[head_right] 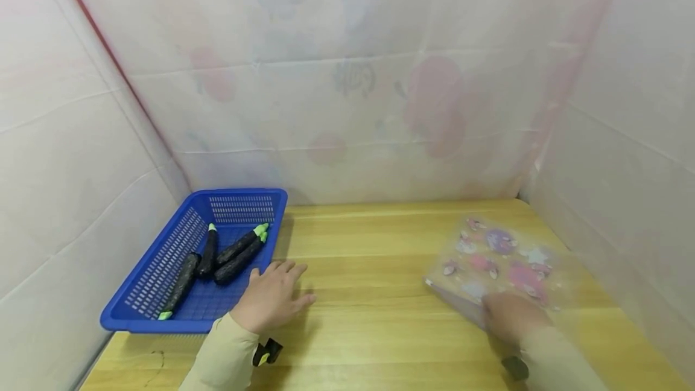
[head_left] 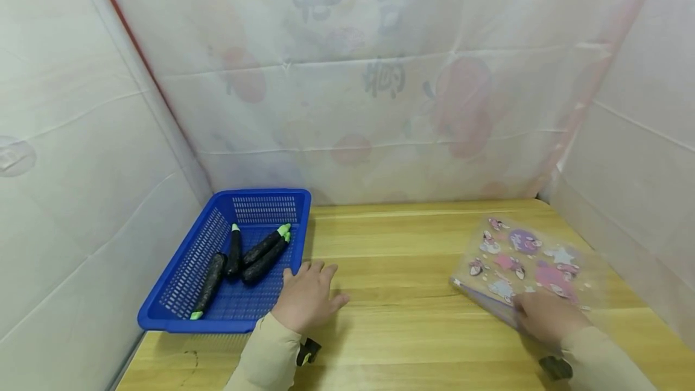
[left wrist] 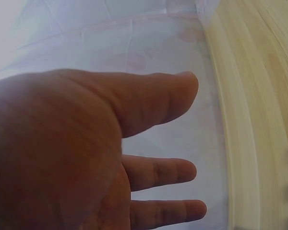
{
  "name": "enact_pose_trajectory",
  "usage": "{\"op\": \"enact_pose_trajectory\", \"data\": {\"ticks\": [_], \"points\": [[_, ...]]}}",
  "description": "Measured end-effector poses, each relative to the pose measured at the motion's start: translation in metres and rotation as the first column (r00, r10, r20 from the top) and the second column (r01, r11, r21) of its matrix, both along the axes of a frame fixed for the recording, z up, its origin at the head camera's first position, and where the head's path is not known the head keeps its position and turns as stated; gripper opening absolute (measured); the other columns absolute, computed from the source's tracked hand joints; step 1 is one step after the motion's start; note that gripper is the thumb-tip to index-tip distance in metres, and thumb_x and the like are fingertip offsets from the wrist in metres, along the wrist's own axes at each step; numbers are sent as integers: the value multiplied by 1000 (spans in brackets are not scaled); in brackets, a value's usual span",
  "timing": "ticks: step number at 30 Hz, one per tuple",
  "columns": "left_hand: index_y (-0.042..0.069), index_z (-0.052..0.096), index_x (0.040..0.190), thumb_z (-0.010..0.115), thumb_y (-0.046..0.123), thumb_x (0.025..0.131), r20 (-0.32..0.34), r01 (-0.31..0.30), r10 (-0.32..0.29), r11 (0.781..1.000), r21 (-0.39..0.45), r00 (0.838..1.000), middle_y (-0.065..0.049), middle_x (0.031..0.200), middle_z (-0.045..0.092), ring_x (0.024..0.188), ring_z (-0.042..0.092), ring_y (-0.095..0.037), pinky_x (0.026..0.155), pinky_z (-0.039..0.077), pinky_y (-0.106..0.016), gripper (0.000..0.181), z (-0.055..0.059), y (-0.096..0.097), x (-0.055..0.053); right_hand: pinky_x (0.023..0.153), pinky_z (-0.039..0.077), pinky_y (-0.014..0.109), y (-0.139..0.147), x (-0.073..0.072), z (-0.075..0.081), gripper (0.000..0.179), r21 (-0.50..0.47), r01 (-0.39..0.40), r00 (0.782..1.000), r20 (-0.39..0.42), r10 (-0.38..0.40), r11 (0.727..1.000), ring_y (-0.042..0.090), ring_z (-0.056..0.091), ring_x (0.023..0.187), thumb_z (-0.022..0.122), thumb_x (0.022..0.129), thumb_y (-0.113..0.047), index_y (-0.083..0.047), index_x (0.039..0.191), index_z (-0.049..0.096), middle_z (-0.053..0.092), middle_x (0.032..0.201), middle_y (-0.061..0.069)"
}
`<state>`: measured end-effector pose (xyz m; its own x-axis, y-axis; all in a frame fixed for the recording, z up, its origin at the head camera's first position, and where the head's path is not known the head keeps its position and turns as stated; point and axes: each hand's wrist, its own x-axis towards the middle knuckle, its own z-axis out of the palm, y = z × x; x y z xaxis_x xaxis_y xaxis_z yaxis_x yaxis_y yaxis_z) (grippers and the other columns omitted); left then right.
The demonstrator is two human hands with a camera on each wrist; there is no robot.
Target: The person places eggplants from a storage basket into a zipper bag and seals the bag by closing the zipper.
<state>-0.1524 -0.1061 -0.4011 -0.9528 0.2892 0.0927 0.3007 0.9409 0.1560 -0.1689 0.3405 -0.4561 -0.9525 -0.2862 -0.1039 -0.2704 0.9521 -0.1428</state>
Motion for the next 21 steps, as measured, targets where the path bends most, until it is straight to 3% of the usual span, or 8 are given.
{"op": "enact_pose_trajectory", "data": {"ticks": [3,6,9,15,21], "points": [[10,57,131,60,58,87,-4,0,0,1000,5,1000,-15,130,56,122,48,-38,91,33,-70,65,1,0,1,52,44,36,-6,-2,0,18,-24,-40,996,-83,38,999,14,51,57,63,90,-17,-20,76,52,50,63,-6],[10,57,131,60,58,87,-5,-1,1,1000,6,1000,-15,130,56,122,48,-38,92,32,-70,65,1,1,1,45,42,33,-16,-5,0,19,-49,-80,978,-195,69,996,13,50,52,63,92,-18,-19,79,49,46,60,-7],[10,57,131,60,58,87,-3,-3,3,1000,6,1000,-16,130,56,122,48,-38,92,32,-71,65,1,1,0,44,39,31,-26,-9,0,17,-70,-81,965,-253,61,994,12,47,50,60,94,-21,-19,83,48,43,60,-7],[11,57,131,60,58,87,-3,-9,9,1000,-4,1000,-15,131,55,122,48,-37,92,33,-70,65,0,1,-1,45,39,32,-46,-20,-7,11,-171,4,986,-161,-32,985,14,47,51,50,100,-24,-16,94,46,46,62,-3],[11,57,131,60,58,87,0,-7,7,1000,-4,1000,-15,131,56,122,48,-37,92,33,-70,65,0,1,-1,52,38,31,-63,-30,-13,8,-298,68,995,-53,-88,952,15,47,58,49,98,-18,-11,102,48,49,71,0]]}}
